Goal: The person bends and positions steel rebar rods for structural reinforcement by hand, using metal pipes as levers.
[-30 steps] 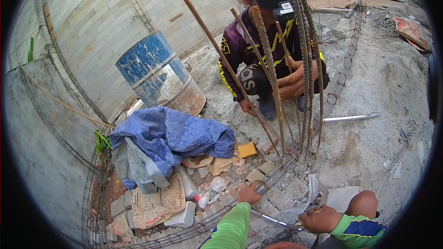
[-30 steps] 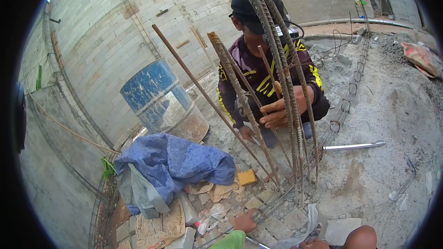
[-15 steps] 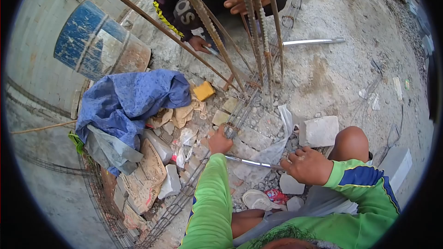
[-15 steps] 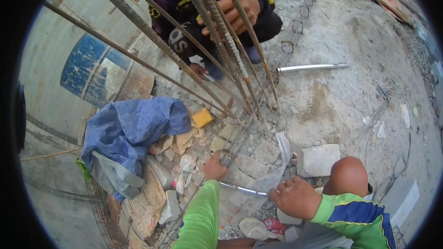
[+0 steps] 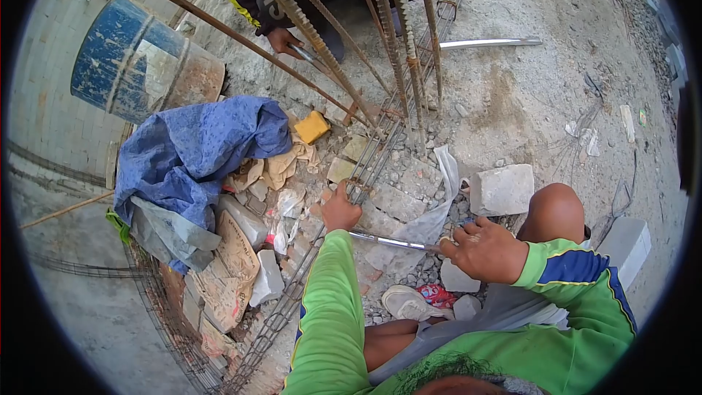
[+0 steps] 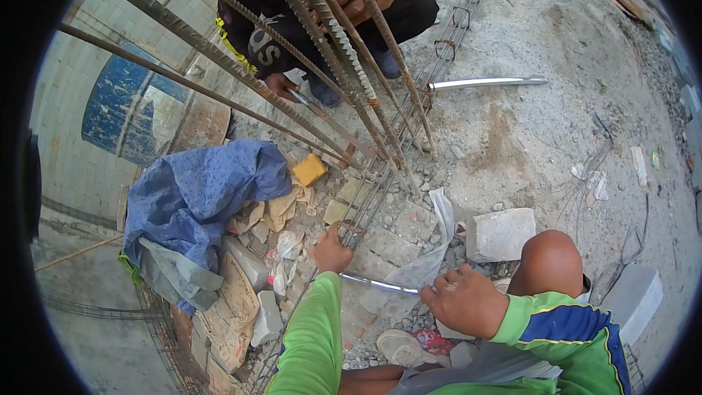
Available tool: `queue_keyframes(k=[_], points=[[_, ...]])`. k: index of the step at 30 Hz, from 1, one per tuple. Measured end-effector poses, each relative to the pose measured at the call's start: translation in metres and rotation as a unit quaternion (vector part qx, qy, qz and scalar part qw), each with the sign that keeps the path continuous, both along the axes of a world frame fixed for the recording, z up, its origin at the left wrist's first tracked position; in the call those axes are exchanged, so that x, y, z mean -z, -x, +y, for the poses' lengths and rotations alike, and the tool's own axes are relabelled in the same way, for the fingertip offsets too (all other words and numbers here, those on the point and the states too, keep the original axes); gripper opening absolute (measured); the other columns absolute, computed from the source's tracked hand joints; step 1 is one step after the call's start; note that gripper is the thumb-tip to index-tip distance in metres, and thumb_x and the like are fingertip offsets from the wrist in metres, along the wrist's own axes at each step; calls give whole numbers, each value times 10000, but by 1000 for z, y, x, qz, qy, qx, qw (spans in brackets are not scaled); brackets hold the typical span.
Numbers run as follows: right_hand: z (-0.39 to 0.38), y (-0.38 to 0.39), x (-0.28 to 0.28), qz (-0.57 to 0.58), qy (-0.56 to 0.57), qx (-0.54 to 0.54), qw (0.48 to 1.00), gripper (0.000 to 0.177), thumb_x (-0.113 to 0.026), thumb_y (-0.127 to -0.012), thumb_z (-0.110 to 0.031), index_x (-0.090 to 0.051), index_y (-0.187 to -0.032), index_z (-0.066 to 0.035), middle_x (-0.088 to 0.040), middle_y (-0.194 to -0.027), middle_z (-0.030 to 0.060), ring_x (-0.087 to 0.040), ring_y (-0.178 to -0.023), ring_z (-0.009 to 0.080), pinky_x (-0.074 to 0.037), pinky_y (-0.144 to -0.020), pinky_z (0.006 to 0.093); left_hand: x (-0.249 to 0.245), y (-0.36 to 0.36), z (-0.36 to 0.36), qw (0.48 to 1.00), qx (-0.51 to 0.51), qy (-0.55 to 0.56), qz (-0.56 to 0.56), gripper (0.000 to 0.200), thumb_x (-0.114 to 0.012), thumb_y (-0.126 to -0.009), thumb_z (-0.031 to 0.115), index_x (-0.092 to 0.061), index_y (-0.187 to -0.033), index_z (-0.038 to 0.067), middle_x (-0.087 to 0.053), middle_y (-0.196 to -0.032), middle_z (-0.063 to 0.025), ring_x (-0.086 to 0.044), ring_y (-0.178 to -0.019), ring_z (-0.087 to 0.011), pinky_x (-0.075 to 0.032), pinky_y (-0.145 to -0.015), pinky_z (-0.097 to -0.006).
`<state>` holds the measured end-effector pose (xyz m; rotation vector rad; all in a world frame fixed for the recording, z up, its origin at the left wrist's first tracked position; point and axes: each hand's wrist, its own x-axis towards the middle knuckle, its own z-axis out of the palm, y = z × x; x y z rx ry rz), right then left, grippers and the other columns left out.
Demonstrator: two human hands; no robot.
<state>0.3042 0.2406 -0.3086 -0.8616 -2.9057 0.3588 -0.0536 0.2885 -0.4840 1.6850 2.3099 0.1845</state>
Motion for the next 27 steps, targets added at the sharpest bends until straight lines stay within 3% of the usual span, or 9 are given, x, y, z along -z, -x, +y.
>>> queue_keyframes(k=[5, 7, 16, 21, 25, 26, 27], points=[[2, 1, -7, -8, -7, -5, 1000, 223, -600, -837, -161, -679, -1024, -69, -654, -805, 73, -672, -774, 241, -495, -702, 376, 1, 2, -1, 1000, 3, -2, -7, 743, -660, -654, 158, -528, -1385, 176, -709, -918, -73, -662, -938, -341, -453, -829, -500], [2, 2, -9, -19, -3, -10, 1000, 227, -596, -844, -162, -679, -1040, -82, -646, -805, 63, -668, -778, 233, -491, -702, 372, 0, 4, -2, 999, 29, -19, 7, 709, -652, -679, 180, -511, -1374, 193, -708, -1069, -201, -683, -927, -419, -533, -800, -511], [3, 7, -6, -24, 2, -22, 999, 196, -584, -862, -167, -659, -1029, -96, -646, -827, 53, -668, -785, 220, -494, -694, 366, 5, 8, 0, 1000, 12, 7, -16, 717, -637, -680, 185, -505, -1384, 166, -691, -1129, -203, -682, -928, -421, -537, -807, -506], [1, 7, -3, -59, 8, -23, 998, 292, -608, -883, -197, -650, -1155, -100, -615, -839, 40, -662, -795, 221, -506, -736, 367, 9, 11, -1, 999, 19, 5, -27, 733, -639, -672, 192, -499, -1391, 157, -682, -1145, -206, -678, -952, -414, -539, -823, -497], [-1, 9, -4, -39, 31, -17, 999, 222, -575, -868, -184, -667, -1048, -95, -658, -810, 52, -678, -769, 216, -494, -690, 364, 7, 11, -7, 998, 50, -37, 3, 737, -640, -659, 183, -506, -1383, 151, -693, -1132, -173, -680, -931, -402, -542, -805, -498], [-6, 8, 7, -19, -17, -12, 1000, 203, -581, -856, -193, -665, -1014, -97, -669, -810, 54, -687, -778, 219, -494, -695, 361, 1, 8, -3, 999, 40, -1, 26, 747, -653, -632, 169, -521, -1367, 140, -703, -1115, -166, -682, -925, -405, -544, -792, -504], [-9, 8, 11, -33, 9, -5, 999, 178, -586, -850, -197, -670, -977, -105, -680, -828, 62, -698, -801, 227, -502, -717, 362, 11, 12, -4, 997, 63, -47, -15, 759, -662, -607, 138, -533, -1355, 130, -710, -1075, -188, -681, -912, -419, -541, -780, -515]])
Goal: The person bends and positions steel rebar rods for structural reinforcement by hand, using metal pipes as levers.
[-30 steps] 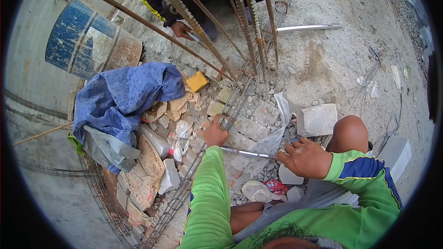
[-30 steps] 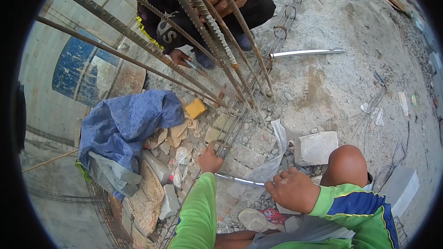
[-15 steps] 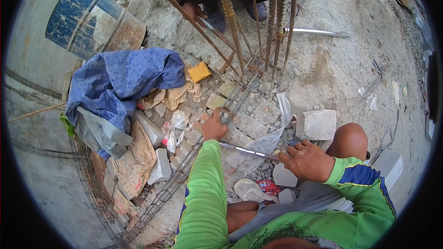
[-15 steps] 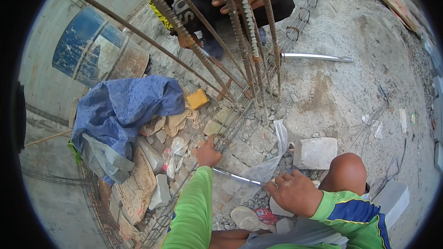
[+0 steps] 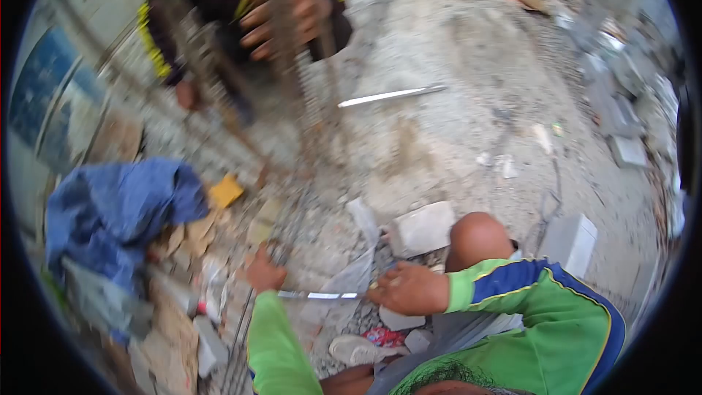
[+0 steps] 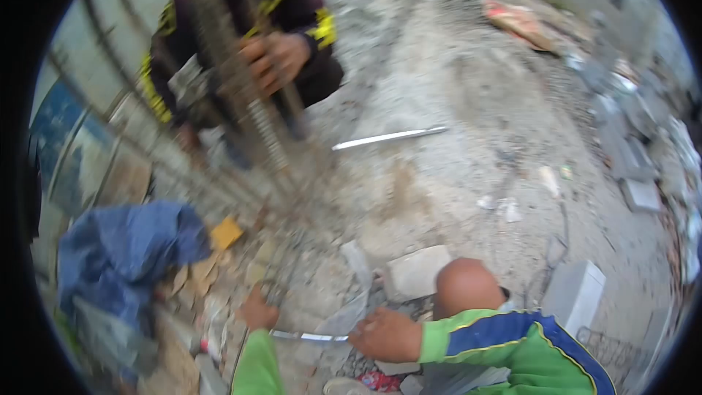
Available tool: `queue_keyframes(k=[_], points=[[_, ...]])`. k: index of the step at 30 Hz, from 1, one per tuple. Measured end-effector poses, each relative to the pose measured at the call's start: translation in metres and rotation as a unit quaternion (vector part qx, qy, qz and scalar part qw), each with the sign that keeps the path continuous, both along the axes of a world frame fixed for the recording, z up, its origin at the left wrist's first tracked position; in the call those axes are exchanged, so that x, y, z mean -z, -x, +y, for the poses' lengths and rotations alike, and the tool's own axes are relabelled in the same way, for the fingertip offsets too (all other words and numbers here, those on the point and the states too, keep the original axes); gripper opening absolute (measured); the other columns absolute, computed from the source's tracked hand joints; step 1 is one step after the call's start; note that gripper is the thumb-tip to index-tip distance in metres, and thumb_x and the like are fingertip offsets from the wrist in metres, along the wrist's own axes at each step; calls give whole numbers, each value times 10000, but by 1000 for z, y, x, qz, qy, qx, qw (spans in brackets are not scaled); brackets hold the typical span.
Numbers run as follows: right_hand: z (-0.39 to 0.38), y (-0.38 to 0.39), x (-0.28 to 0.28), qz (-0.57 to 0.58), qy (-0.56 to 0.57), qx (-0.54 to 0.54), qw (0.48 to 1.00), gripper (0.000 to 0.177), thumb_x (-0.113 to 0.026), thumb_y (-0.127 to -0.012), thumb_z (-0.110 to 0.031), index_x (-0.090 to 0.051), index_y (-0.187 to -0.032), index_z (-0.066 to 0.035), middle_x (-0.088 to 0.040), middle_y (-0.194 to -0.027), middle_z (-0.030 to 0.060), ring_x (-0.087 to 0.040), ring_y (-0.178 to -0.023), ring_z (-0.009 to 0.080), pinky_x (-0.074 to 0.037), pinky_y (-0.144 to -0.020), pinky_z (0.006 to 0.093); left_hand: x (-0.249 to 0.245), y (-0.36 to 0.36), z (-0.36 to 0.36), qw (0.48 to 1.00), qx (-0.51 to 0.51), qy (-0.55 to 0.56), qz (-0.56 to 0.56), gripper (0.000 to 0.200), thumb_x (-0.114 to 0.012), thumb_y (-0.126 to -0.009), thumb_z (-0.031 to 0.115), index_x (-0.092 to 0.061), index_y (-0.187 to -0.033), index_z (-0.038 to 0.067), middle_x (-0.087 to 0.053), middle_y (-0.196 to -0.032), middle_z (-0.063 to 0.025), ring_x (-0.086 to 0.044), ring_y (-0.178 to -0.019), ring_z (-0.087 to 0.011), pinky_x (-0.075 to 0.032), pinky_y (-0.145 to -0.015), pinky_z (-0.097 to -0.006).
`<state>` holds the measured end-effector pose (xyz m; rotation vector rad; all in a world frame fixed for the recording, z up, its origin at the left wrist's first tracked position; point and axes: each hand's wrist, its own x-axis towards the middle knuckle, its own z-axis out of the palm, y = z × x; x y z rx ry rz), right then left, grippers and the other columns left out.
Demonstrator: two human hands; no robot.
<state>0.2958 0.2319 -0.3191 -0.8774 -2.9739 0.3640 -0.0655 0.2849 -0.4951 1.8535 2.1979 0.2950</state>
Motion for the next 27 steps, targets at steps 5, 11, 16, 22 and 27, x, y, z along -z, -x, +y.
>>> queue_keyframes(k=[5, 11, 16, 22, 27], points=[[-3, 5, 20, 46, -8, 15, 999, 148, -602, -845, -209, -620, -903, -73, -638, -795, 50, -666, -768, 225, -488, -679, 374, 12, 1, 0, 998, -19, -48, -30, 751, -600, -595, 25, -539, -1344, 14, -675, -949, -238, -645, -848, -451, -501, -744, -510], [-4, 5, 25, 38, 7, 15, 999, 157, -596, -859, -210, -624, -920, -68, -646, -813, 50, -666, -777, 238, -490, -701, 386, -6, -10, -3, 999, -37, -8, 3, 747, -611, -614, 21, -537, -1358, 13, -652, -876, -199, -645, -784, -417, -499, -731, -490], [-2, 6, 32, 34, 15, 29, 999, 161, -589, -860, -231, -633, -906, -83, -652, -814, 41, -669, -783, 236, -489, -711, 393, -19, -12, -4, 999, 18, -8, 41, 628, -655, -762, 250, -546, -1372, 147, -672, -994, -164, -663, -877, -355, -505, -773, -467], [-2, 3, 17, 36, 17, 36, 999, 126, -594, -852, -229, -635, -865, -110, -644, -778, 16, -672, -776, 218, -486, -685, 367, -2, -13, -3, 997, -15, -70, -27, 571, -641, -704, 111, -603, -1272, 61, -677, -860, -189, -641, -770, -426, -492, -711, -500], [-3, -8, 3, 83, -7, 41, 996, 141, -601, -822, -219, -657, -803, -91, -686, -751, 72, -689, -738, 261, -505, -644, 405, 16, 3, -2, 998, -14, -29, 54, 695, -624, -633, 112, -579, -1326, 146, -711, -877, -137, -686, -822, -385, -524, -735, -497]])
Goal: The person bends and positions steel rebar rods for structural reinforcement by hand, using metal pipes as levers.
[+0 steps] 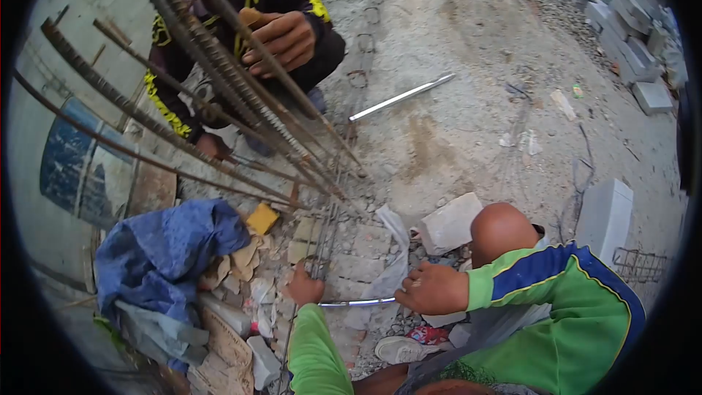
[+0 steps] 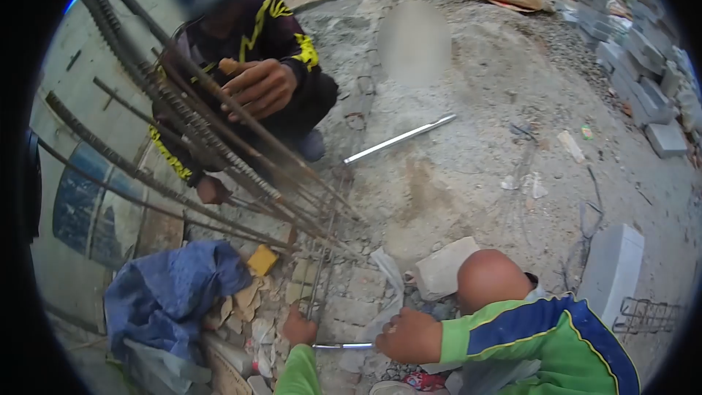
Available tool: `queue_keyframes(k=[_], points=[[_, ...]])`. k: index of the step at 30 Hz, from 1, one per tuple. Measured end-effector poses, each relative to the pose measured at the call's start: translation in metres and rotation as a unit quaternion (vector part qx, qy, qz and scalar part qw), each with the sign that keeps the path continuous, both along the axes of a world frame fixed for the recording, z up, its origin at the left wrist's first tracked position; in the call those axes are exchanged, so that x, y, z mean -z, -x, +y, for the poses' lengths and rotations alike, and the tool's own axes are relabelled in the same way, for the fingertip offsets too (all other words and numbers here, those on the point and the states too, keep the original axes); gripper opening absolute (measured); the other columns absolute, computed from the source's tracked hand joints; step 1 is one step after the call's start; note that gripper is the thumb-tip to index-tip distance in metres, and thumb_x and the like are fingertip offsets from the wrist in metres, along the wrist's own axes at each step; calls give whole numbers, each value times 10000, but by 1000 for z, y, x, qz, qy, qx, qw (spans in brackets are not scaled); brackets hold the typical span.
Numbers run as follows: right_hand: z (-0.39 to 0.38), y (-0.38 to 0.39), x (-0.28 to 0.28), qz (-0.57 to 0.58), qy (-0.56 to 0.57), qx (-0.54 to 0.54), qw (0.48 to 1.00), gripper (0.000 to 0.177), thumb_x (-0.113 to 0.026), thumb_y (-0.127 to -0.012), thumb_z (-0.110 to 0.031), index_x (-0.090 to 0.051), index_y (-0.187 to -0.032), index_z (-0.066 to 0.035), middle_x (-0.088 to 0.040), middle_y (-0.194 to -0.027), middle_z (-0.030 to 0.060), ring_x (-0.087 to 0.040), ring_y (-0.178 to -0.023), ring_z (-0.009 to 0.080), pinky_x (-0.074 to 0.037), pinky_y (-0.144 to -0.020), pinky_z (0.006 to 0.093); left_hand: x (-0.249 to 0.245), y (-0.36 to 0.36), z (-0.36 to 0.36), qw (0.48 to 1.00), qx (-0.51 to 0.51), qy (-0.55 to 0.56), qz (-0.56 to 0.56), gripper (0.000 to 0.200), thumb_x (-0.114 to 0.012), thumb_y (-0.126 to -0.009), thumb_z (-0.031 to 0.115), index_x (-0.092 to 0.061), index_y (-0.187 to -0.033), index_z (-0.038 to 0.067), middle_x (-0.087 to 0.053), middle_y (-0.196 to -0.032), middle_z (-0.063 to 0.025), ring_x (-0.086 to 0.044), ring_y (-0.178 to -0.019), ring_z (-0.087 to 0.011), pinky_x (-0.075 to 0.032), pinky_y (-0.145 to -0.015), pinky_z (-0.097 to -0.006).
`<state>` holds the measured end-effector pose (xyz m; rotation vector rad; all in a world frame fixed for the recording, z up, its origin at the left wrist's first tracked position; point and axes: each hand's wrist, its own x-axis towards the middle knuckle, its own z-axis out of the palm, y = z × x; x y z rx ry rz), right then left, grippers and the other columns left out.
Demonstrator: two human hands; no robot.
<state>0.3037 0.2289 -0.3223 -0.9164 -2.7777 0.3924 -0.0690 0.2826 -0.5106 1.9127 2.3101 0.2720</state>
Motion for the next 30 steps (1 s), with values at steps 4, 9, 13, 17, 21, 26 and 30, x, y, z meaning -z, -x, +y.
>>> queue_keyframes(k=[4, 9, 13, 17, 21, 26, 30], points=[[6, -3, -2, 13, -5, -22, 1000, 158, -614, -817, -210, -659, -905, -86, -668, -741, 68, -682, -723, 238, -478, -635, 383, -16, -6, -1, 997, -37, 49, -38, 713, -642, -629, 152, -560, -1337, 157, -715, -1028, -155, -683, -872, -415, -524, -786, -517], [11, -5, -14, -46, -20, -62, 997, 169, -609, -866, -235, -652, -971, -109, -665, -782, 58, -688, -734, 239, -501, -656, 371, -24, -9, 4, 993, -64, 95, 0, 747, -653, -663, 233, -520, -1394, 161, -711, -1101, -171, -693, -920, -405, -536, -818, -508], [15, -5, -19, -88, -3, -81, 993, 147, -580, -901, -234, -638, -982, -126, -682, -806, 65, -715, -772, 260, -538, -686, 414, -28, -11, 0, 995, -40, 89, -10, 735, -642, -685, 245, -510, -1405, 177, -712, -1102, -161, -688, -959, -395, -522, -851, -511], [17, -5, -26, -116, 27, -91, 989, 185, -566, -900, -213, -628, -1039, -108, -691, -843, 91, -723, -811, 294, -552, -714, 467, -34, -11, 1, 993, -46, 108, -29, 730, -634, -696, 245, -500, -1410, 177, -711, -1103, -173, -689, -956, -400, -525, -849, -514], [16, -4, -26, -103, 52, -87, 990, 217, -565, -908, -235, -616, -1070, -100, -690, -847, 100, -722, -826, 317, -551, -727, 482, -34, -11, 0, 993, -37, 108, -38, 739, -631, -694, 253, -496, -1415, 162, -708, -1106, -180, -693, -923, -414, -549, -822, -510], [21, -2, -15, -163, 81, -113, 977, 255, -543, -941, -287, -601, -1113, -108, -702, -921, 133, -723, -889, 332, -546, -769, 511, -41, -12, -3, 994, -40, 87, -54, 722, -622, -703, 251, -504, -1414, 195, -714, -1090, -173, -693, -929, -411, -547, -823, -515], [22, 2, -18, -179, 93, -116, 973, 280, -502, -961, -301, -585, -1145, -106, -702, -987, 156, -722, -948, 356, -549, -801, 518, -43, -14, -4, 993, -45, 99, -51, 709, -620, -709, 253, -510, -1409, 219, -716, -1111, -169, -696, -923, -414, -546, -817, -520]])
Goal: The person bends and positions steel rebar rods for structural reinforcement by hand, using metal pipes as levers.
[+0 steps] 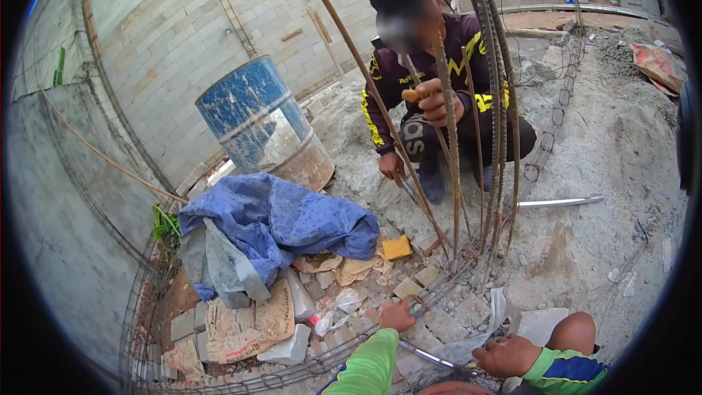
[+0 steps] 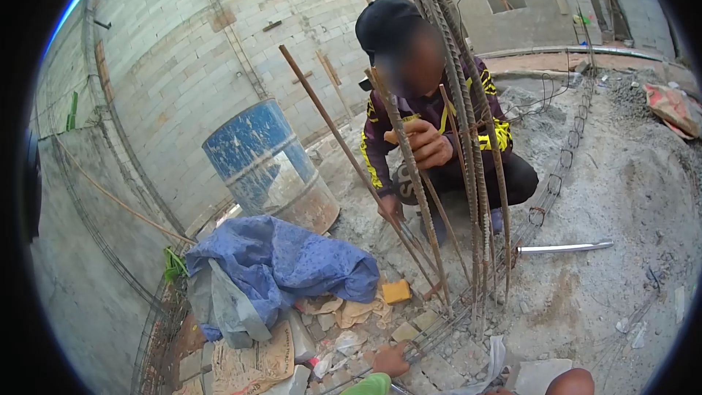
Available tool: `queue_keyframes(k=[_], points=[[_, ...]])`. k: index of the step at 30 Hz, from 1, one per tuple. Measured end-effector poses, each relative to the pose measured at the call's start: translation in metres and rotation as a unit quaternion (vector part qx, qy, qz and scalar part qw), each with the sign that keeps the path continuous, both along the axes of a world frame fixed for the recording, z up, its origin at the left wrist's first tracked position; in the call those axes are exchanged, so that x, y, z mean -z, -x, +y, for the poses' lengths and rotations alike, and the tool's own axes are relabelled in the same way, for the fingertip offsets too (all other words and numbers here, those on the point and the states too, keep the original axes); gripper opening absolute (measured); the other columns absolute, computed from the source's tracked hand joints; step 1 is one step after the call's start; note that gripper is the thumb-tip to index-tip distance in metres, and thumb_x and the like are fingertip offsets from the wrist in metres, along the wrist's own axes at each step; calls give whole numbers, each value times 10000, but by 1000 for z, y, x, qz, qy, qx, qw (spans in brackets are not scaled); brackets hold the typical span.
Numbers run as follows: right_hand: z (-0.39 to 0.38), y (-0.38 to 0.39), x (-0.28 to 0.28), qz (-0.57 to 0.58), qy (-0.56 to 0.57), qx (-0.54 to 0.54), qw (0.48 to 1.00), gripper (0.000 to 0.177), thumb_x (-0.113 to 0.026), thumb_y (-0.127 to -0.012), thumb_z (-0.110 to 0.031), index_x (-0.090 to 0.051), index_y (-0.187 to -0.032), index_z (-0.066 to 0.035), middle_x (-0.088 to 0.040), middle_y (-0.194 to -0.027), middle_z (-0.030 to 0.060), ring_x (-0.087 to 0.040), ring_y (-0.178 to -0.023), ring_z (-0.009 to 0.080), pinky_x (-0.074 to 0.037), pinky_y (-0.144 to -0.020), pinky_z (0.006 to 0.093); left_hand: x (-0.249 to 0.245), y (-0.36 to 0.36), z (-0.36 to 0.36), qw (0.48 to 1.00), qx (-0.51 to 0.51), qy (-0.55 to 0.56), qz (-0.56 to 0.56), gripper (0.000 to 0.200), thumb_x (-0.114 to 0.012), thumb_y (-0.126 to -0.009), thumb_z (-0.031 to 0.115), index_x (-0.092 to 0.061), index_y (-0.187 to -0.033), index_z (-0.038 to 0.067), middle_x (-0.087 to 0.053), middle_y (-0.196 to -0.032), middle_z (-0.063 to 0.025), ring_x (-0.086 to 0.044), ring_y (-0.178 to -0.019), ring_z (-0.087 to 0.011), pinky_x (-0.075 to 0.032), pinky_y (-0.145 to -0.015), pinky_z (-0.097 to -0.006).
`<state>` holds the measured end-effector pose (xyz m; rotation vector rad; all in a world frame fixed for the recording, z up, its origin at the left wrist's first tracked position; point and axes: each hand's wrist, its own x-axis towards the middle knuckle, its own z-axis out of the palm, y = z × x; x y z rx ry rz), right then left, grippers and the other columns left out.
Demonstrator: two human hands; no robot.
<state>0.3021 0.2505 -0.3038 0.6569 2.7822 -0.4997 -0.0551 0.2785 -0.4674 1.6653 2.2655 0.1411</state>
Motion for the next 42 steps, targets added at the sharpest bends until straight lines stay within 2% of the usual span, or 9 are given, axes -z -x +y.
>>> queue_keyframes(k=[12, 18, 24, 28, 32, 42], points=[[1, -3, -1, -1, 23, 11, 1000, 306, -496, -978, -320, -577, -1170, -95, -702, -1015, 176, -712, -966, 379, -545, -821, 543, 14, 5, 1, 1000, 13, -15, 5, 707, -635, -710, 260, -518, -1406, 211, -720, -1097, -165, -697, -910, -414, -551, -810, -516], [0, -3, 0, 21, 13, 19, 1000, 291, -507, -973, -320, -593, -1131, -91, -705, -1020, 169, -713, -957, 371, -549, -805, 537, 11, 3, 2, 1000, 9, -13, 1, 709, -641, -709, 263, -519, -1405, 211, -722, -1089, -159, -696, -925, -411, -550, -822, -518], [1, -4, 5, 20, 9, 13, 1000, 286, -520, -961, -311, -596, -1125, -90, -704, -966, 167, -713, -930, 371, -550, -787, 532, 14, 4, 1, 1000, 8, -15, 12, 710, -639, -709, 255, -517, -1407, 205, -716, -1096, -168, -691, -940, -422, -546, -836, -520], [-1, -3, 2, 39, -20, 13, 999, 253, -536, -944, -282, -606, -1092, -89, -700, -918, 150, -717, -889, 356, -556, -760, 521, -3, -2, 2, 1000, 2, 2, 8, 714, -639, -705, 250, -516, -1407, 204, -709, -1122, -171, -690, -947, -423, -545, -838, -521], [-3, -3, 1, 60, -42, 14, 997, 231, -539, -938, -267, -618, -1072, -96, -690, -881, 123, -723, -848, 324, -562, -734, 496, 13, 4, 1, 1000, 9, -10, 6, 717, -637, -701, 246, -517, -1406, 202, -710, -1124, -170, -690, -948, -423, -546, -835, -521], [-1, -1, -6, 69, -35, 11, 997, 311, -600, -914, -294, -627, -1178, -133, -689, -868, 83, -725, -823, 292, -556, -735, 450, 5, 3, 2, 1000, 11, -4, 6, 716, -642, -691, 247, -509, -1390, 169, -706, -1098, -210, -696, -907, -426, -556, -802, -526]])
